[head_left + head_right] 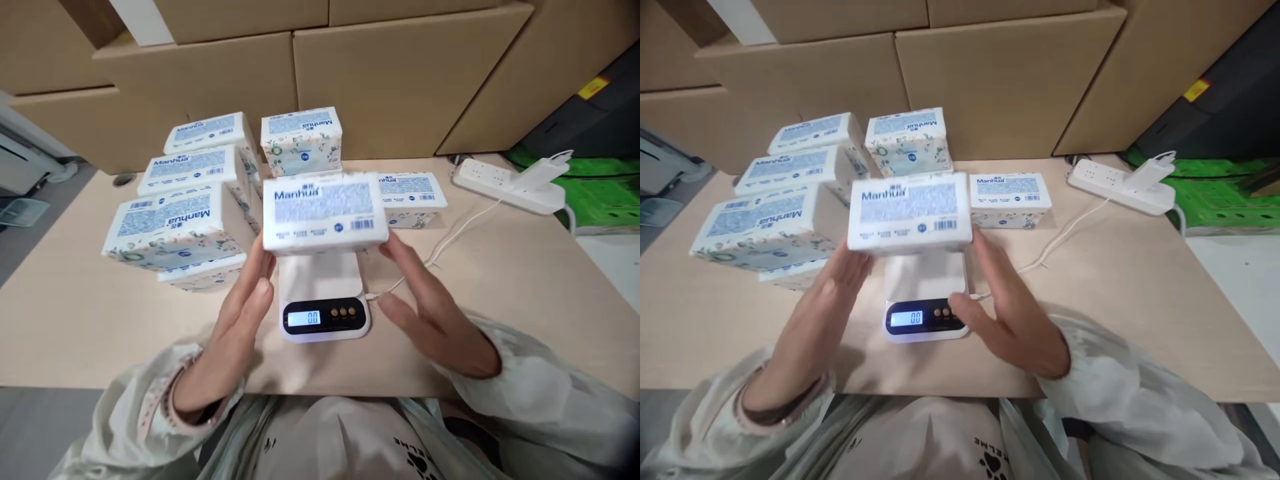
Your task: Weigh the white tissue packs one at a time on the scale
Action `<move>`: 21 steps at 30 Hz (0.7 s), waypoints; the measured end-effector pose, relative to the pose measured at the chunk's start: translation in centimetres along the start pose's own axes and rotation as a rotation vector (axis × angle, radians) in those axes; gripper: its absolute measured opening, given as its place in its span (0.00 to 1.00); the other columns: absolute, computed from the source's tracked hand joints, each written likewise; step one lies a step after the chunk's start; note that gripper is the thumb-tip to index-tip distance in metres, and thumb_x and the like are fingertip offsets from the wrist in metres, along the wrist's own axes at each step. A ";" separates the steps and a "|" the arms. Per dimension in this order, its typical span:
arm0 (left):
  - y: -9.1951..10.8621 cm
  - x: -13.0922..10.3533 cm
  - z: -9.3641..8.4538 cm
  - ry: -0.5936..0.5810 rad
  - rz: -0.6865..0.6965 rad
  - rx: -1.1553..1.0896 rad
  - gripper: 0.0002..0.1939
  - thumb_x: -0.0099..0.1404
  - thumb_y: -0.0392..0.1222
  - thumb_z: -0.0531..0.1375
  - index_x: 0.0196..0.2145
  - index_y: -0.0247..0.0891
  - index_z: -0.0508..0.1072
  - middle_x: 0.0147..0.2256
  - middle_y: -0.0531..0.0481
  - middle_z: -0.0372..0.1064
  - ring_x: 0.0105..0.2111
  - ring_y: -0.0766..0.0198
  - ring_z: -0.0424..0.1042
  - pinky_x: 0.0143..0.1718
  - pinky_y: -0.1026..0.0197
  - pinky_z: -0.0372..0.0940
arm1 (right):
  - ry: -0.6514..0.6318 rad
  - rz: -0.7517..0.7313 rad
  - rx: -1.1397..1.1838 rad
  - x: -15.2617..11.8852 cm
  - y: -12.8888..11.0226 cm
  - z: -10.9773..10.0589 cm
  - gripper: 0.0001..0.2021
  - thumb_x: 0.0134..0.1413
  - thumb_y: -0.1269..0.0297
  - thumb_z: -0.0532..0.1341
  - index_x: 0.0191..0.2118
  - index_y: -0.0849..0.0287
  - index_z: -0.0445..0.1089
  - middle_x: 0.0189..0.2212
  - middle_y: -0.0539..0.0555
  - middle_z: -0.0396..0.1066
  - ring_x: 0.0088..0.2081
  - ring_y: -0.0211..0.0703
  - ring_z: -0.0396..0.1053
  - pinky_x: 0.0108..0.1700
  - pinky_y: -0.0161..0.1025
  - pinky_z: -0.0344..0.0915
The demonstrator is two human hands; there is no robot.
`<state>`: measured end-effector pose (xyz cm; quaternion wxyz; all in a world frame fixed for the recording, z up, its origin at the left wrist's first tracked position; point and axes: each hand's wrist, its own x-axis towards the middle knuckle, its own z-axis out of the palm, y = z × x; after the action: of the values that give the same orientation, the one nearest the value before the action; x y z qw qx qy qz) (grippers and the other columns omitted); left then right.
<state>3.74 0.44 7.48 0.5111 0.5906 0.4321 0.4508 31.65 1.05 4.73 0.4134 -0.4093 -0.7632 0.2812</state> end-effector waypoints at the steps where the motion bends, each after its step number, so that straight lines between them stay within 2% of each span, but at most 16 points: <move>1: -0.6 -0.9 -0.3 0.011 -0.020 -0.015 0.29 0.84 0.54 0.54 0.78 0.62 0.59 0.80 0.67 0.47 0.83 0.52 0.43 0.86 0.46 0.43 | -0.031 -0.004 -0.001 -0.5 -0.2 0.5 0.43 0.73 0.55 0.62 0.83 0.36 0.39 0.82 0.50 0.53 0.80 0.63 0.57 0.78 0.68 0.64; 3: -1.5 -2.2 -0.7 0.027 -0.038 -0.037 0.30 0.84 0.54 0.54 0.79 0.61 0.58 0.80 0.65 0.47 0.83 0.51 0.44 0.86 0.44 0.42 | -0.068 -0.013 0.006 -1.2 -0.5 1.2 0.45 0.72 0.57 0.63 0.84 0.39 0.37 0.82 0.52 0.53 0.80 0.63 0.57 0.77 0.66 0.66; 6: -2.3 -3.2 -0.9 0.031 -0.065 -0.056 0.30 0.83 0.55 0.53 0.79 0.62 0.59 0.80 0.63 0.48 0.83 0.49 0.44 0.86 0.44 0.41 | -0.079 0.005 0.007 -1.8 -0.4 1.6 0.44 0.73 0.57 0.62 0.84 0.40 0.39 0.82 0.53 0.53 0.79 0.63 0.58 0.76 0.67 0.67; 10: -3.0 -3.9 -0.9 0.024 -0.143 -0.083 0.30 0.83 0.55 0.53 0.79 0.63 0.59 0.81 0.64 0.46 0.83 0.50 0.42 0.85 0.44 0.39 | -0.065 0.031 -0.012 -2.2 0.4 1.8 0.41 0.73 0.56 0.62 0.83 0.39 0.44 0.80 0.53 0.58 0.77 0.63 0.63 0.73 0.66 0.71; 14: -3.3 -4.0 -0.8 0.058 -0.158 -0.050 0.31 0.83 0.56 0.54 0.79 0.60 0.59 0.81 0.61 0.47 0.83 0.49 0.42 0.85 0.43 0.39 | -0.058 0.023 -0.004 -2.3 1.0 1.8 0.39 0.74 0.56 0.61 0.83 0.39 0.46 0.79 0.53 0.61 0.75 0.62 0.66 0.72 0.64 0.73; 17: -3.7 -3.3 -0.8 0.098 -0.078 -0.015 0.29 0.83 0.57 0.54 0.78 0.61 0.62 0.80 0.61 0.50 0.83 0.49 0.44 0.85 0.43 0.41 | -0.019 0.052 0.011 -2.5 1.6 1.8 0.38 0.74 0.54 0.62 0.82 0.40 0.50 0.78 0.53 0.62 0.76 0.63 0.64 0.73 0.66 0.70; 21: -5.0 -2.3 -1.1 0.178 0.066 -0.003 0.27 0.84 0.57 0.52 0.76 0.65 0.63 0.79 0.63 0.52 0.82 0.50 0.44 0.85 0.44 0.45 | 0.186 0.138 0.041 -3.4 2.9 1.9 0.31 0.74 0.55 0.61 0.78 0.38 0.60 0.75 0.51 0.67 0.74 0.62 0.67 0.77 0.68 0.64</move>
<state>1.92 -1.04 2.37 0.4563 0.5614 0.4554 0.5189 32.27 -0.53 0.18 0.4705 -0.4767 -0.6855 0.2853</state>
